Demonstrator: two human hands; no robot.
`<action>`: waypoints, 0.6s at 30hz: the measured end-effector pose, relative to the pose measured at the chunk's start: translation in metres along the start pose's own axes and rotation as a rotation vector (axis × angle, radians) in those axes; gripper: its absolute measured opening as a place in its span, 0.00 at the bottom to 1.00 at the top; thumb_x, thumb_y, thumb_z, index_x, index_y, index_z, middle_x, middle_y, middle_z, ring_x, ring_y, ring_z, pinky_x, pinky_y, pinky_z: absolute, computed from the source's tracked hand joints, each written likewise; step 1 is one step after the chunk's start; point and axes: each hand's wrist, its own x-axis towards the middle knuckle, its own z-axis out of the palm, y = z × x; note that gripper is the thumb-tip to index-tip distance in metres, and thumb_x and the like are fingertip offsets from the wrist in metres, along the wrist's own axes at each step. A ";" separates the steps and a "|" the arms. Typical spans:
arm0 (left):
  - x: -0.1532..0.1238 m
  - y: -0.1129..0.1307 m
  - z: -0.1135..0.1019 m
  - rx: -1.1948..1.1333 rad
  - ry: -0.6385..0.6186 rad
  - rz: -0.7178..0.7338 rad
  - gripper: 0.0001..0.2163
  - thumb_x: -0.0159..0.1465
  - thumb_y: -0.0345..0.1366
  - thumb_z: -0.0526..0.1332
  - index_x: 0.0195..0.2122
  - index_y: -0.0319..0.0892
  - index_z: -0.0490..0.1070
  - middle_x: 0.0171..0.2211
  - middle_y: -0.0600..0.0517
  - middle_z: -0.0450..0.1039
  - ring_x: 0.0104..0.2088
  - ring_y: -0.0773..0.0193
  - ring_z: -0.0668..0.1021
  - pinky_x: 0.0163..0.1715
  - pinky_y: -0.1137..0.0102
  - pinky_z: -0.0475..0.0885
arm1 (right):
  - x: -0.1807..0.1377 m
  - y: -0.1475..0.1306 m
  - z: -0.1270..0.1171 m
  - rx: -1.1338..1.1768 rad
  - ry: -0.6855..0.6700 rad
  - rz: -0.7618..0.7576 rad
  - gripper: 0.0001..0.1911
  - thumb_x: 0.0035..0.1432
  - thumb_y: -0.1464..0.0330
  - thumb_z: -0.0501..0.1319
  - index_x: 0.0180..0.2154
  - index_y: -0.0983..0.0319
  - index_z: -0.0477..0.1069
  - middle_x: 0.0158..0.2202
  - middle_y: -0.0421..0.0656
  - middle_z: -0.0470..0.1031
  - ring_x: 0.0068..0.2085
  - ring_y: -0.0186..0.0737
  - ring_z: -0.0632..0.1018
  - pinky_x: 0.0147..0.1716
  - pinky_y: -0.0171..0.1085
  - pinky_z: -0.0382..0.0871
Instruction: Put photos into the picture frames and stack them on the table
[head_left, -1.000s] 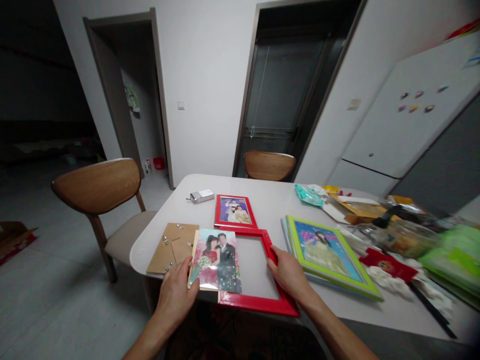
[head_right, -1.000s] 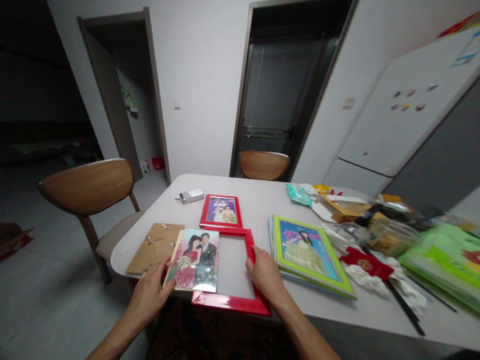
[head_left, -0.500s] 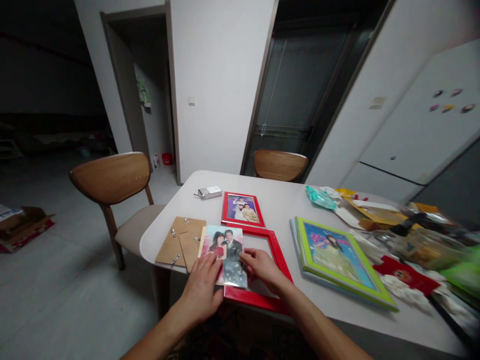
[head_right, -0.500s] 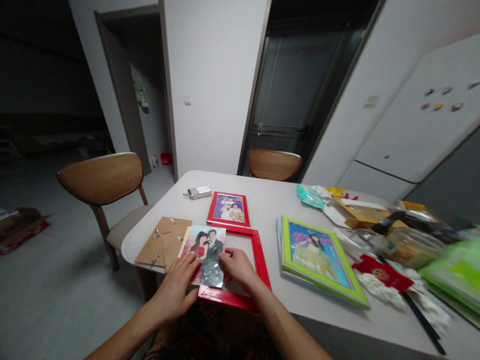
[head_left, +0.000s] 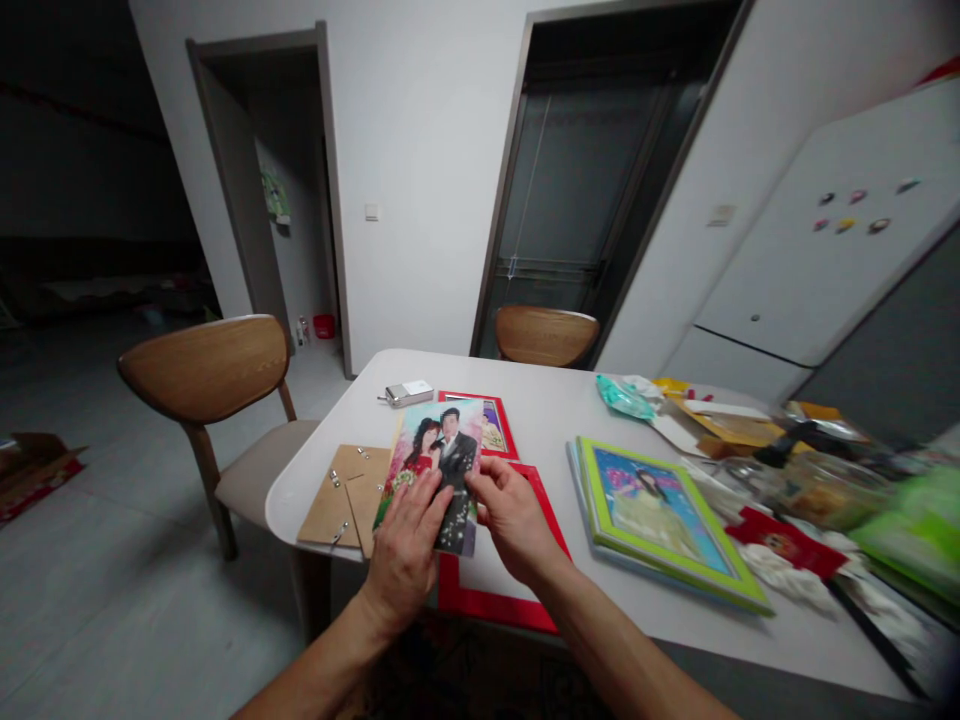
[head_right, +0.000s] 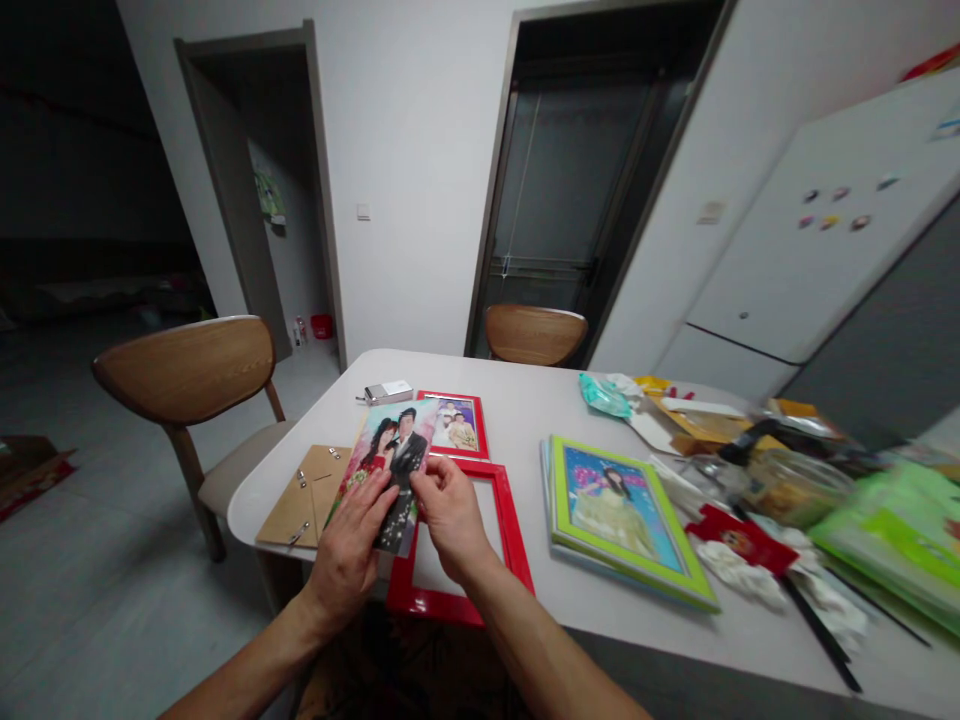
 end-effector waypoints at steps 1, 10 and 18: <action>0.005 0.001 -0.002 -0.069 0.044 0.001 0.23 0.55 0.23 0.46 0.53 0.41 0.56 0.54 0.46 0.57 0.55 0.59 0.58 0.53 0.57 0.55 | -0.001 -0.004 0.001 0.018 -0.017 -0.026 0.13 0.43 0.63 0.60 0.32 0.63 0.64 0.26 0.38 0.69 0.24 0.29 0.68 0.21 0.28 0.61; 0.029 0.030 0.025 -1.125 0.358 -0.839 0.17 0.57 0.37 0.53 0.47 0.36 0.62 0.38 0.46 0.73 0.38 0.58 0.75 0.38 0.65 0.70 | 0.007 0.038 -0.044 0.073 0.175 0.164 0.16 0.48 0.61 0.56 0.38 0.62 0.64 0.37 0.45 0.71 0.35 0.37 0.73 0.28 0.33 0.67; 0.017 0.038 0.043 -1.342 0.130 -0.882 0.21 0.54 0.32 0.55 0.50 0.38 0.55 0.45 0.44 0.68 0.42 0.60 0.73 0.41 0.65 0.68 | 0.008 0.036 -0.096 0.113 0.351 0.049 0.16 0.44 0.70 0.56 0.39 0.61 0.61 0.29 0.40 0.74 0.31 0.38 0.75 0.26 0.34 0.69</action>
